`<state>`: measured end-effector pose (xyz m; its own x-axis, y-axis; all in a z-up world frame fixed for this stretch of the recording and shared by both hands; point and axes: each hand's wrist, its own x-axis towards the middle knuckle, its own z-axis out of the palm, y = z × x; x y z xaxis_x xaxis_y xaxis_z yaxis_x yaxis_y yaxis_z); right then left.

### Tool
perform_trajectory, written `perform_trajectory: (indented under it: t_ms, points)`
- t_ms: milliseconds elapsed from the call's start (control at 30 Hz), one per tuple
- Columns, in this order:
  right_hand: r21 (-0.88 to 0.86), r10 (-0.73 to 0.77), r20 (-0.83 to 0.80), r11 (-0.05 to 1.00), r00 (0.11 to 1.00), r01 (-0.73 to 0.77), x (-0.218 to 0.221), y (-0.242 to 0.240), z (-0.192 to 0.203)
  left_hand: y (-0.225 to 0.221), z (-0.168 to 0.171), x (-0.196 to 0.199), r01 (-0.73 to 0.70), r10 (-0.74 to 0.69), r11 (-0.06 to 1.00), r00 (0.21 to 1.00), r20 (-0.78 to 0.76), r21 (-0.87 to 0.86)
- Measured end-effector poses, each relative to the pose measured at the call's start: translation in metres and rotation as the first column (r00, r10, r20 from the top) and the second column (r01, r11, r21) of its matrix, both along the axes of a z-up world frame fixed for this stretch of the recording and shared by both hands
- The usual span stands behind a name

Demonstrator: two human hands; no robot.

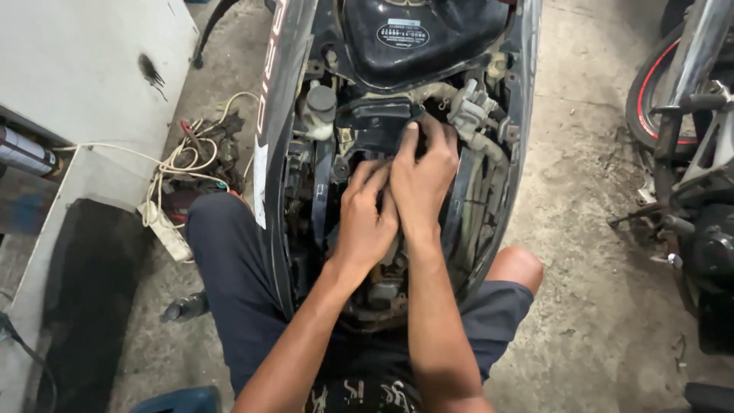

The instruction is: Cleaning and servicing the air filter housing of a motorcycle engine using a cloth and cleaning liquid.

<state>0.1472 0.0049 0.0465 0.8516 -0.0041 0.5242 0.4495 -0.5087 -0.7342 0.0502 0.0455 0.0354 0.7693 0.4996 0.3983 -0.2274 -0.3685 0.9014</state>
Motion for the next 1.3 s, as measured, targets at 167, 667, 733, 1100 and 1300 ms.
perform_trajectory:
  t_ms: [167, 667, 733, 1100, 1300]
  points:
    - [-0.076, 0.044, 0.129, 0.996, 0.991, -0.035, 0.003, 0.008, 0.001, 0.008, -0.005, 0.007, -0.068, 0.066, 0.997, 0.992, 0.107, 0.021]
    - [0.071, 0.179, 0.198, 0.978, 0.964, -0.196, -0.014, 0.01, -0.004, 0.008, -0.02, 0.005, -0.066, 0.067, 0.998, 0.993, 0.101, -0.013]
    - [0.055, 0.169, 0.217, 0.981, 0.961, -0.185, -0.012, 0.012, -0.005, 0.009, -0.02, 0.005, -0.059, 0.062, 0.998, 0.993, 0.104, -0.034]
    - [-0.221, 0.126, 0.081, 0.97, 0.989, -0.105, 0.003, -0.008, -0.006, 0.009, -0.023, 0.007, 0.02, -0.021, 1.0, 0.999, 0.047, 0.024]
    - [-0.108, 0.069, 0.205, 0.993, 0.976, -0.048, -0.008, -0.004, -0.012, 0.008, -0.014, 0.002, 0.044, -0.042, 0.998, 0.998, 0.049, -0.049]
